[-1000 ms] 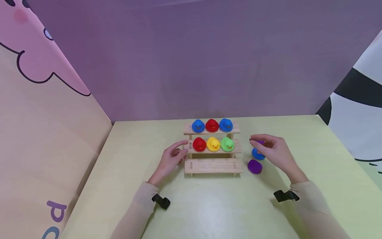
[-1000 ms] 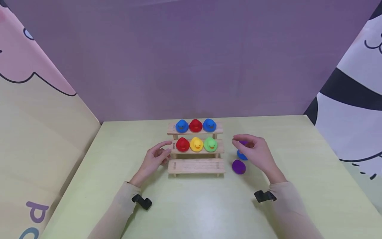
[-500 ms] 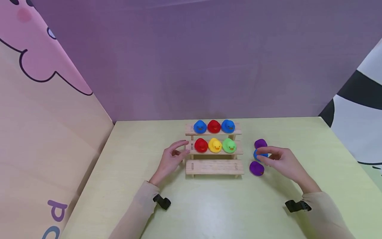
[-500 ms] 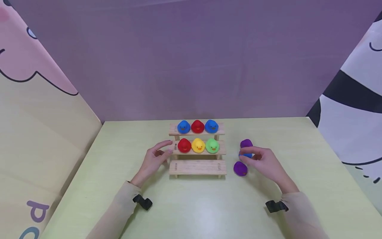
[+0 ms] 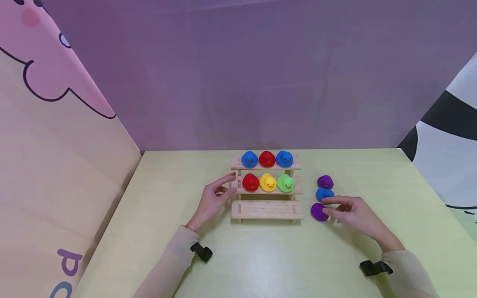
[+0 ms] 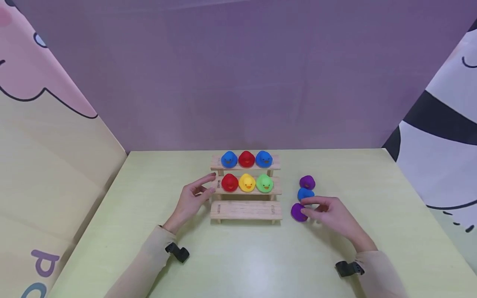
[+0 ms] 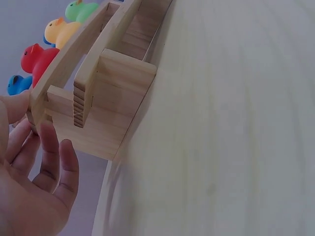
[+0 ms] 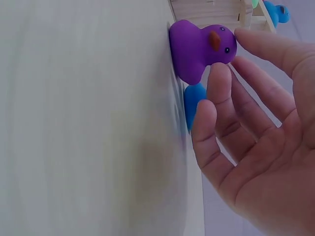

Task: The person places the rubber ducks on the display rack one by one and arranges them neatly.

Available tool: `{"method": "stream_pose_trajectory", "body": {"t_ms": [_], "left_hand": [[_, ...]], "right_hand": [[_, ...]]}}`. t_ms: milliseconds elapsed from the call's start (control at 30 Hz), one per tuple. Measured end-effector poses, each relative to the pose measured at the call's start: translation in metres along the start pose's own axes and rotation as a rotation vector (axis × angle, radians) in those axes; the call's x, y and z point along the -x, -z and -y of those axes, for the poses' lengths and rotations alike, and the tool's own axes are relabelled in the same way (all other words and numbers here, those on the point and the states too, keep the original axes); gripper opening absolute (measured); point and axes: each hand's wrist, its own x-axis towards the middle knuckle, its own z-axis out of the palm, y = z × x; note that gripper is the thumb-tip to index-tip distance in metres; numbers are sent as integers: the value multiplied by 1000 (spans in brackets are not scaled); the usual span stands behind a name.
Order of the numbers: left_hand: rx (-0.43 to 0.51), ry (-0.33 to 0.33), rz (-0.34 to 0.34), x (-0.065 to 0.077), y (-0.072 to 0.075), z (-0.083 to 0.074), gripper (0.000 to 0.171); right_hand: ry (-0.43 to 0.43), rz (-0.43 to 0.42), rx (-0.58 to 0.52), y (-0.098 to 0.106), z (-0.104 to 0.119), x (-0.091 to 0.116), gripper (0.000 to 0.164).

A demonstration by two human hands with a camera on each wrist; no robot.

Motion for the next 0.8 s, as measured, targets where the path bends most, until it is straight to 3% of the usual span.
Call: {"method": "stream_pose_trajectory", "body": {"t_ms": [533,800], "left_hand": [[-6,2,20,-1,1,1,41],[5,9,22,-1,2,2,42]], "right_hand": [[-34,76,3,1,-4,1,45],[-34,72,7,1,-5,0,44]]}}
